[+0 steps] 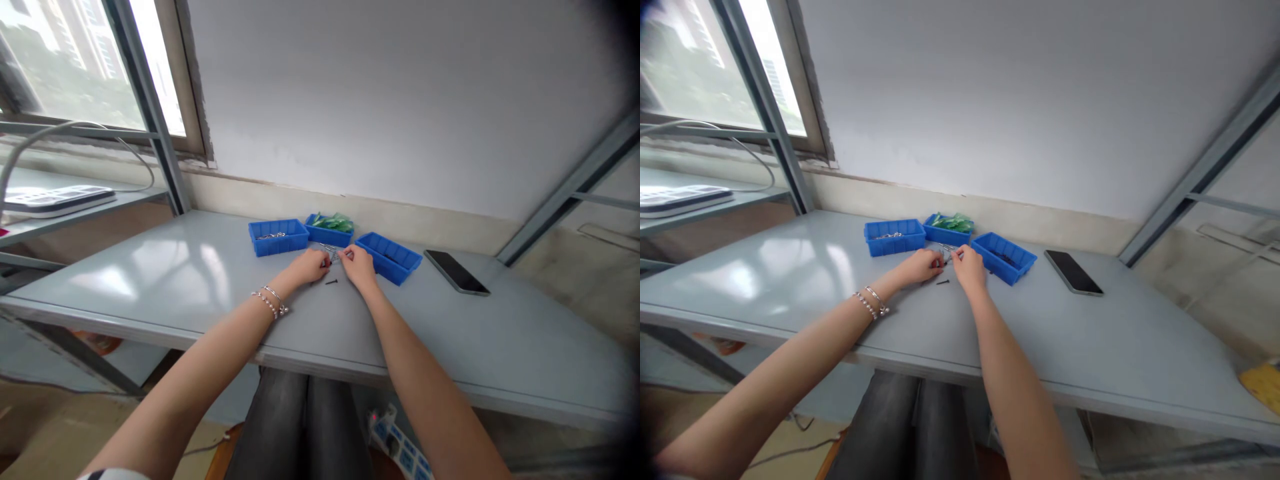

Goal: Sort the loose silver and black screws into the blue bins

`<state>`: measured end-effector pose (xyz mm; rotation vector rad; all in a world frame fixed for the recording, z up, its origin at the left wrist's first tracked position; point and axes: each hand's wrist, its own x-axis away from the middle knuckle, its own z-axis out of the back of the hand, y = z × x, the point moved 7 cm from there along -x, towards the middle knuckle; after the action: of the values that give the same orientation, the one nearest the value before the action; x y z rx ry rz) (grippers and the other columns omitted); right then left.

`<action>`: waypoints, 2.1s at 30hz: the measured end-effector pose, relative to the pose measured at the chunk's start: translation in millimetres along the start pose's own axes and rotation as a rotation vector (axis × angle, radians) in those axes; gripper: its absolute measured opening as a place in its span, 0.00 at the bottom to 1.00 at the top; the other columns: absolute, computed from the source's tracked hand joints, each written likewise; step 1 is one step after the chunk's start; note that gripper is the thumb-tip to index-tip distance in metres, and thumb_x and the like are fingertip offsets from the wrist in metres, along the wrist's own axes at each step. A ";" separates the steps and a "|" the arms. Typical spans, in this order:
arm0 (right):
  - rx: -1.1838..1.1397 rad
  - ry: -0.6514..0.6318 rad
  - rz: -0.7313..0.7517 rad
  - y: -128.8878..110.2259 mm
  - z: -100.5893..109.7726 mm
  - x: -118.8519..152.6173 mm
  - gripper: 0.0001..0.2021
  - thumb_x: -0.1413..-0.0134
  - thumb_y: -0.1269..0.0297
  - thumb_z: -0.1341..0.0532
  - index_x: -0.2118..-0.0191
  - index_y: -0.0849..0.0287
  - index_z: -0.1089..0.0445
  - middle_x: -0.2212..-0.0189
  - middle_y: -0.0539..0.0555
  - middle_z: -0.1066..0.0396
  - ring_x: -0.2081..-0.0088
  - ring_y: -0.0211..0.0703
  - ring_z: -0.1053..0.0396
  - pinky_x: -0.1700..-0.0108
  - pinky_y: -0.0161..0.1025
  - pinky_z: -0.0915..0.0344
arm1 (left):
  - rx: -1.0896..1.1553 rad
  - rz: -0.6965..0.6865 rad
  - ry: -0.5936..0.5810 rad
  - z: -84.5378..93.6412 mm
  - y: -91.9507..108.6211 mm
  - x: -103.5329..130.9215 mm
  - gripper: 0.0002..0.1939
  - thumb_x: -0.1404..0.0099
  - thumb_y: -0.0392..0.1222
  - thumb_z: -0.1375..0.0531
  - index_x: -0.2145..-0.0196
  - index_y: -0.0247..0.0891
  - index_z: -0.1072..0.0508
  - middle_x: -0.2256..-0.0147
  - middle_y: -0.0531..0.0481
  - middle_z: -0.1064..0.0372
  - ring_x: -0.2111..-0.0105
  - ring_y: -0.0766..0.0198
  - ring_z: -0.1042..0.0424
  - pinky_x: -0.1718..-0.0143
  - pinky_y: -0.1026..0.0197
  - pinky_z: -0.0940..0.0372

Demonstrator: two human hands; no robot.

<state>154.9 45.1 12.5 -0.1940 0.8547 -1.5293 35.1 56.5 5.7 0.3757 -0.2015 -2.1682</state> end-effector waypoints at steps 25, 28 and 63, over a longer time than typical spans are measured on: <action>0.261 0.474 -0.174 17.9 69.6 4.8 0.10 0.45 0.65 0.49 0.64 0.62 0.33 0.65 0.59 0.33 0.63 0.46 0.38 0.67 0.38 0.49 | 0.028 0.030 -0.007 2.7 0.4 2.0 0.07 0.44 0.36 0.46 0.67 0.36 0.30 0.68 0.46 0.31 0.68 0.63 0.33 0.66 0.63 0.39; 0.318 0.421 -0.198 19.1 66.6 3.8 0.08 0.46 0.67 0.48 0.64 0.63 0.33 0.65 0.60 0.33 0.62 0.47 0.38 0.66 0.39 0.48 | -0.006 0.032 -0.001 3.6 0.4 2.7 0.07 0.44 0.36 0.46 0.67 0.37 0.30 0.67 0.46 0.31 0.66 0.62 0.33 0.65 0.62 0.39; 0.351 0.269 -0.081 9.4 48.2 1.2 0.09 0.47 0.68 0.49 0.64 0.62 0.32 0.66 0.60 0.35 0.61 0.47 0.39 0.62 0.41 0.47 | -0.177 0.252 -0.049 9.9 -13.2 9.1 0.13 0.41 0.46 0.49 0.63 0.36 0.33 0.62 0.40 0.33 0.60 0.53 0.33 0.64 0.59 0.37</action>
<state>190.6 25.8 40.4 0.2412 0.7779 -1.7796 16.7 56.9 9.5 0.1852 -0.0779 -1.9297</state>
